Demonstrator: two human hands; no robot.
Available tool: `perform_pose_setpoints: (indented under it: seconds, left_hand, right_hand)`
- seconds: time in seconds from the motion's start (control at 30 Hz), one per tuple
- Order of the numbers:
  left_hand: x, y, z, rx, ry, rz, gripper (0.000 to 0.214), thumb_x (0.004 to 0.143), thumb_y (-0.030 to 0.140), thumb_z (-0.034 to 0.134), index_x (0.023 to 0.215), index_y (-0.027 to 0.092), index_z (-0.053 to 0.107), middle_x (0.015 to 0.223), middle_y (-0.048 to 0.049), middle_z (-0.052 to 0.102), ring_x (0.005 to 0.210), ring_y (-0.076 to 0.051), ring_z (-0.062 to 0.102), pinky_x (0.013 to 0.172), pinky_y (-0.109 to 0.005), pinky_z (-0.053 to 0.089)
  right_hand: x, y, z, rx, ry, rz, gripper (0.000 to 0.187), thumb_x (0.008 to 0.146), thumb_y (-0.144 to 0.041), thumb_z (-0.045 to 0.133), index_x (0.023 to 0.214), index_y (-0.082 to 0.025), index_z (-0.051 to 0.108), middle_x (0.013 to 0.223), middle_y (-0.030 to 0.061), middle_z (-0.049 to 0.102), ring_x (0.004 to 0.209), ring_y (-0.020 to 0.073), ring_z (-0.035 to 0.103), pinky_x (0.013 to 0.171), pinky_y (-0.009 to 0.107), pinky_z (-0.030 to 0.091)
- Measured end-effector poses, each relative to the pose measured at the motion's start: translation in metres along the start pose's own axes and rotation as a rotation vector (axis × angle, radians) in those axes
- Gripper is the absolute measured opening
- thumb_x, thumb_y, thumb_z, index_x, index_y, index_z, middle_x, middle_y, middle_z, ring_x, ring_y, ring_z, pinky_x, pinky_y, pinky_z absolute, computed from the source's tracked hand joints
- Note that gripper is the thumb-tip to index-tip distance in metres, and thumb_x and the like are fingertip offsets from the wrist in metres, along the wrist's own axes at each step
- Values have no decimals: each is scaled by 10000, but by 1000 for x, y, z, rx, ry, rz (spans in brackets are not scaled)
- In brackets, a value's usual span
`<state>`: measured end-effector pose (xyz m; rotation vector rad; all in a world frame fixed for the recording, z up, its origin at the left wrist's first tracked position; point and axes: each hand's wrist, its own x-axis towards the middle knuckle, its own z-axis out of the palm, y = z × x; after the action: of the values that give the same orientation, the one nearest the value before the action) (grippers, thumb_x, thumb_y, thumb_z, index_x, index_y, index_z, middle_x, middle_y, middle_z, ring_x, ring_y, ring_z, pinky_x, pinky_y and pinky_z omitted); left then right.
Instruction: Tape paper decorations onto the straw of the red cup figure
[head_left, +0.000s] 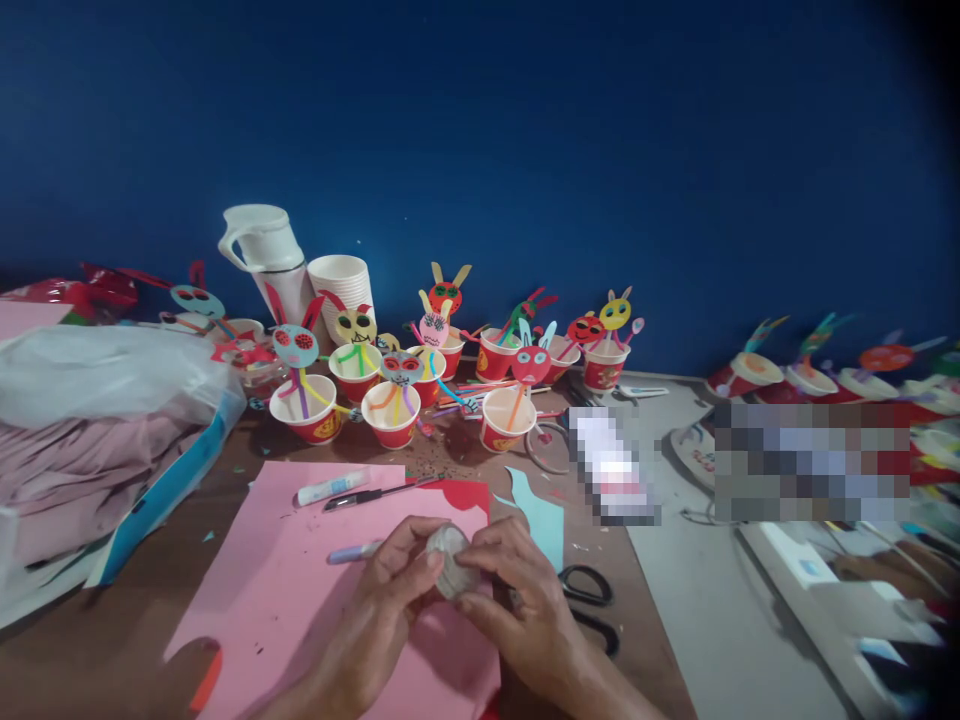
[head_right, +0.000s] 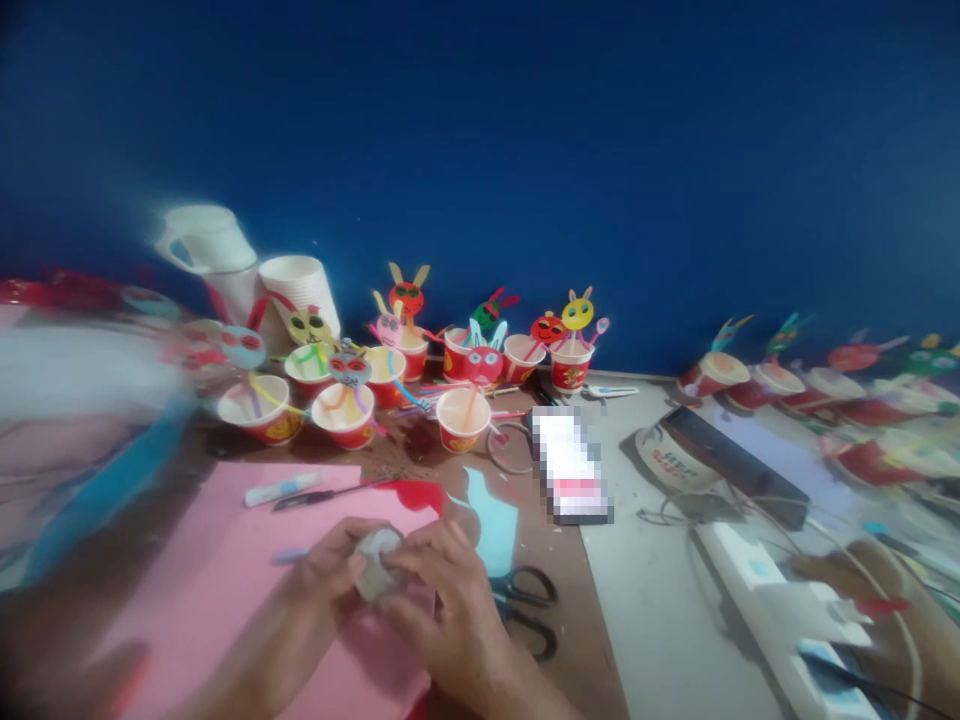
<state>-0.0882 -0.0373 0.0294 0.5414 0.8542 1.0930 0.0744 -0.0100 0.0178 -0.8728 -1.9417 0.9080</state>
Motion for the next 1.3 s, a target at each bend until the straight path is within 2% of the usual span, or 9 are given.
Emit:
perform_pose_setpoints:
  seconds: [0.27,0.4,0.5,0.63,0.9,1.0,1.1,1.17,1.3]
  left_hand:
    - [2,-12,-10,55,91,1,245,815,347,601,1019,212,584,906,-23,618,806,-150,547,700,-252,411]
    - [0,-11,-8,47,33,-14,319,841,378,549,1124,231,541,845,-14,600,779,-159,543,662,-254,402]
    - [-4,-8,-2,70,-36,13,344,817,284,566,1152,228,519,878,-14,596,773,-151,529,672,-249,397]
    - [-8,-6,2,112,13,43,297,790,176,541,1084,206,523,914,-25,609,821,-167,551,731,-266,408]
    - [-2,-19,-11,187,-5,121,390,701,180,588,1081,216,511,989,-37,610,885,-214,570,734,-299,449]
    - [-8,-11,-2,267,-3,123,376,709,142,552,1076,210,507,964,-37,611,903,-209,573,756,-289,448]
    - [-13,-3,9,357,95,109,399,642,88,583,1018,210,535,991,-40,600,964,-223,564,775,-281,461]
    - [-16,0,13,396,145,157,421,584,62,609,978,203,564,1030,-48,576,1000,-243,553,795,-289,469]
    - [-17,-7,13,428,131,294,418,566,24,598,943,204,602,1053,-54,543,1025,-252,538,846,-307,467]
  right_hand:
    - [-3,1,10,151,56,103,146,706,-149,703,829,-181,631,816,27,593,783,160,535,697,267,420]
    - [-4,-1,13,188,54,208,164,689,-144,700,833,-183,632,826,23,583,794,156,531,709,258,415]
    - [-4,-3,12,247,56,264,117,731,-151,633,843,-184,620,825,18,566,764,140,515,683,240,412]
    - [-6,-6,13,281,32,237,105,722,-114,561,803,-178,583,799,9,539,713,125,484,627,226,386]
    - [-12,-3,15,263,4,203,38,750,-196,547,785,-184,541,767,6,504,696,135,447,622,246,358]
    - [-11,-6,12,298,-24,232,22,767,-204,534,779,-187,531,778,6,501,717,139,450,647,254,360]
    - [-12,-9,12,342,-33,250,28,775,-212,512,768,-188,524,779,5,500,731,142,449,669,260,361]
    - [-13,-9,14,350,-22,258,38,774,-214,500,755,-186,518,764,3,498,723,142,445,667,260,362]
    - [-15,-9,17,341,17,255,62,770,-226,499,729,-182,507,735,7,495,701,145,451,661,263,377]
